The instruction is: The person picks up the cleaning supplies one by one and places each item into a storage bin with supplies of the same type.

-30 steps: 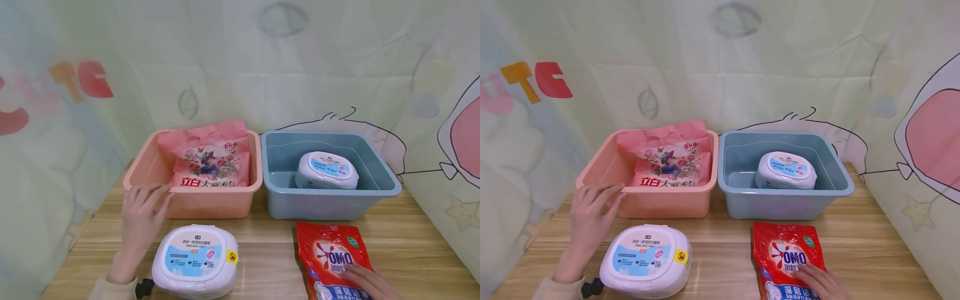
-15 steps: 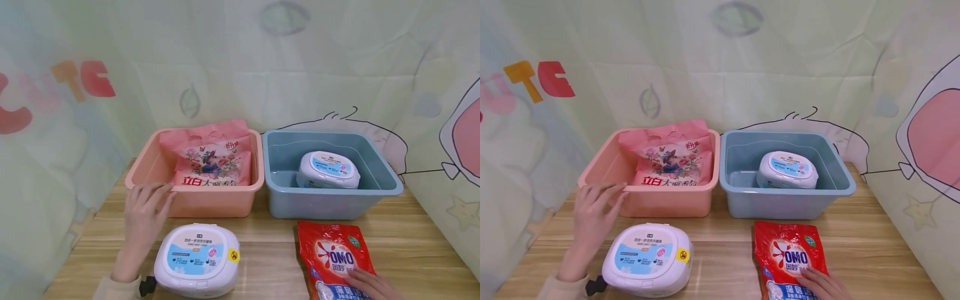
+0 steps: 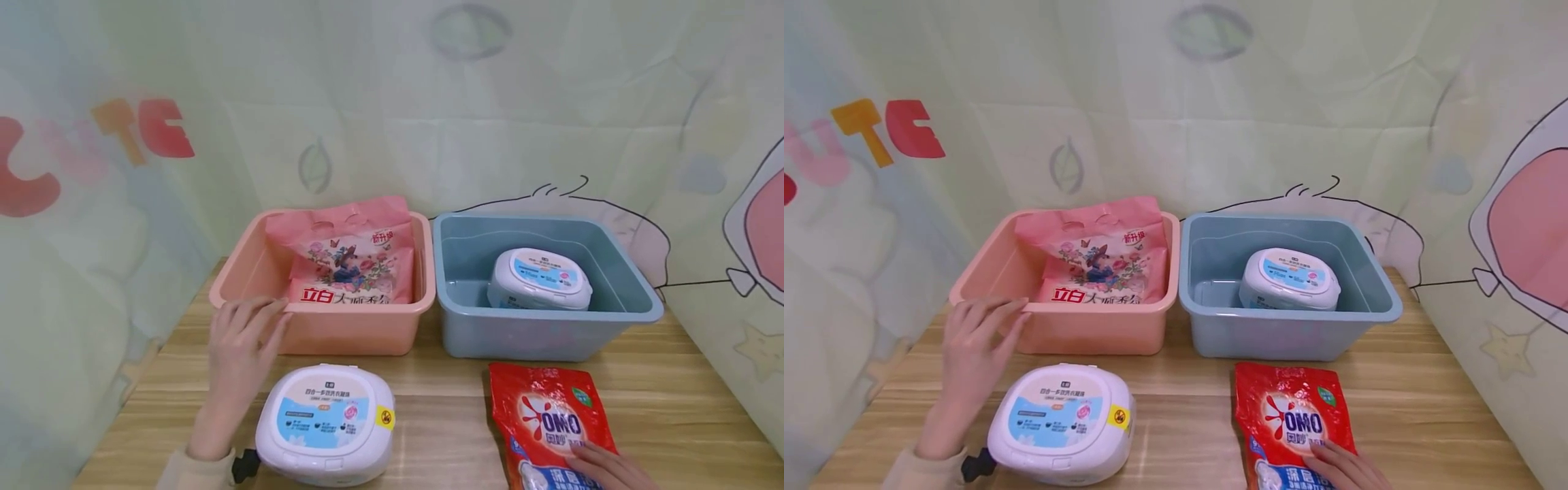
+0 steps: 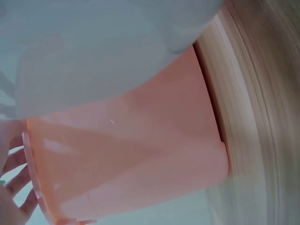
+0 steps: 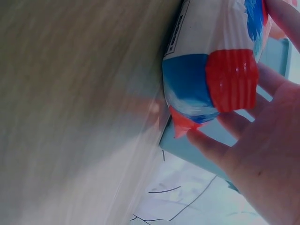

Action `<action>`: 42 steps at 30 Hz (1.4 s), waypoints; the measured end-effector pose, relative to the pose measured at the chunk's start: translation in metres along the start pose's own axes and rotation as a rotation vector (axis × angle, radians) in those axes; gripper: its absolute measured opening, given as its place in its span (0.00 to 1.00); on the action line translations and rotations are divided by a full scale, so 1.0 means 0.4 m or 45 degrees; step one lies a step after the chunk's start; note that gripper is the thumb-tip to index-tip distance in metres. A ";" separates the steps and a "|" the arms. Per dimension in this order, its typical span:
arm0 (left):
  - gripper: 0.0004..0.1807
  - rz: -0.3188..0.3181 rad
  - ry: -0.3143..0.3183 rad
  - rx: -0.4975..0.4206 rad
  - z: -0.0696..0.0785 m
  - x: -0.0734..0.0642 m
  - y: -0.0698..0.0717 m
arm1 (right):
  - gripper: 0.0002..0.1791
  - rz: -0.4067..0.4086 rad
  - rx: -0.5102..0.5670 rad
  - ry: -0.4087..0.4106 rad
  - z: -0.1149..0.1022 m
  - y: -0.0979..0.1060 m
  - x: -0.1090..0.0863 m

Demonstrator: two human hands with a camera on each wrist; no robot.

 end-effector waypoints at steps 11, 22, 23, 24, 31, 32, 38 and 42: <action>0.27 0.009 0.002 -0.006 -0.002 -0.003 -0.006 | 0.46 0.058 0.017 -0.028 -0.004 -0.001 -0.005; 0.17 0.011 0.013 -0.027 0.001 -0.003 -0.006 | 0.47 0.244 -0.027 -0.023 -0.005 -0.005 -0.018; 0.19 0.012 0.016 -0.026 0.002 -0.003 -0.006 | 0.48 0.241 -0.026 -0.026 -0.005 -0.005 -0.019; 0.21 0.014 0.017 -0.024 0.002 -0.003 -0.006 | 0.48 0.242 -0.024 -0.027 -0.006 -0.005 -0.020; 0.29 0.012 0.035 -0.018 0.002 -0.003 -0.007 | 0.48 0.181 -0.024 -0.032 -0.003 -0.009 -0.016; 0.29 0.011 0.036 -0.019 0.002 -0.003 -0.006 | 0.48 0.172 -0.027 -0.032 -0.002 -0.010 -0.015; 0.19 0.004 0.043 -0.022 0.002 -0.003 -0.005 | 0.49 0.117 -0.031 -0.008 -0.001 -0.015 -0.015; 0.17 0.002 0.042 -0.024 0.002 -0.003 -0.005 | 0.50 -0.016 -0.031 -0.035 0.002 -0.028 -0.016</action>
Point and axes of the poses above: each hand's wrist, its own x-axis towards the middle knuckle, its own y-axis out of the back of the hand, z = x × y, the point moved 4 cm from there along x, towards the middle knuckle, and after that the axes turned 13 degrees about -x, right-handed, at the moved point
